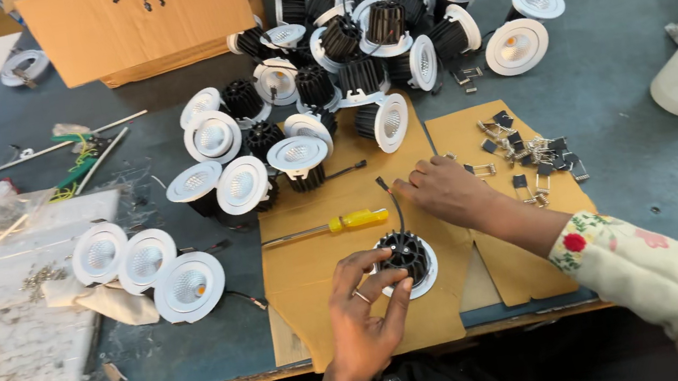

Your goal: The person assembles LED lighting fixtures by securing housing components with an electric screwdriver and manually attaching metal mounting clips to the circular base of each unit.

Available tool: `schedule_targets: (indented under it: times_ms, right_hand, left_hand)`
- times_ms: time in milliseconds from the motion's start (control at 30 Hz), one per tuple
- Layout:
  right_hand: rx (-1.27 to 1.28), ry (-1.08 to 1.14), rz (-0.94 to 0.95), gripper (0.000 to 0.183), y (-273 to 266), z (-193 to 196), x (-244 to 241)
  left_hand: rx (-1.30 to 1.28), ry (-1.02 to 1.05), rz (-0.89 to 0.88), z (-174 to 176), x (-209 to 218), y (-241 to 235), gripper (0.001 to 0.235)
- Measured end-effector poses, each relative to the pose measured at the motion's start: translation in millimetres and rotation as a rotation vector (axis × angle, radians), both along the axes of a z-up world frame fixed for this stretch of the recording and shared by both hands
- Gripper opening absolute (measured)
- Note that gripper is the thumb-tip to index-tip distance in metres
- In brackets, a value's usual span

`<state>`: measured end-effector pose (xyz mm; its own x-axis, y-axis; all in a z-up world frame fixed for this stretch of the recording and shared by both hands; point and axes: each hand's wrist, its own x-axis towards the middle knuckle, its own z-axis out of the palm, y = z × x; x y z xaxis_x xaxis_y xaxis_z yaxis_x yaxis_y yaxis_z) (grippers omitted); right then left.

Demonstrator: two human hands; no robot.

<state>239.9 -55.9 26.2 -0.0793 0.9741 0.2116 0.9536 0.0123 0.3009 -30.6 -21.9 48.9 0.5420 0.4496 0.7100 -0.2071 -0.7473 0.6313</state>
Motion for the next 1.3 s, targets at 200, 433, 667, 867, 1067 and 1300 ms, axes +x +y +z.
schedule_targets:
  times_ms: [200, 433, 667, 867, 1067, 1300]
  right_hand:
    - [0.295, 0.524, 0.022, 0.019, -36, 34, -11]
    - [0.713, 0.707, 0.478, 0.026, -100, 67, -94]
    - [0.602, 1.039, 0.364, 0.033, -125, 50, -104]
    - [0.636, 1.07, -0.027, 0.026, -128, 31, -110]
    - [0.656, 0.948, 0.077, 0.026, -133, 38, -113]
    - [0.692, 0.825, -0.024, 0.028, -126, 16, -123]
  left_hand:
    - [-0.347, 0.083, -0.107, 14, 1, 2, 0.015]
    - [-1.152, 0.211, -0.712, 16, 30, 5, 0.028]
    - [-0.823, 0.211, -0.402, 13, 27, -5, 0.021]
    - [-0.775, 0.142, -0.327, 28, 26, -30, 0.018]
    - [-0.423, 0.397, -0.279, 33, 19, -24, 0.028]
    - [-0.162, 0.31, -0.268, 27, 23, -39, 0.021]
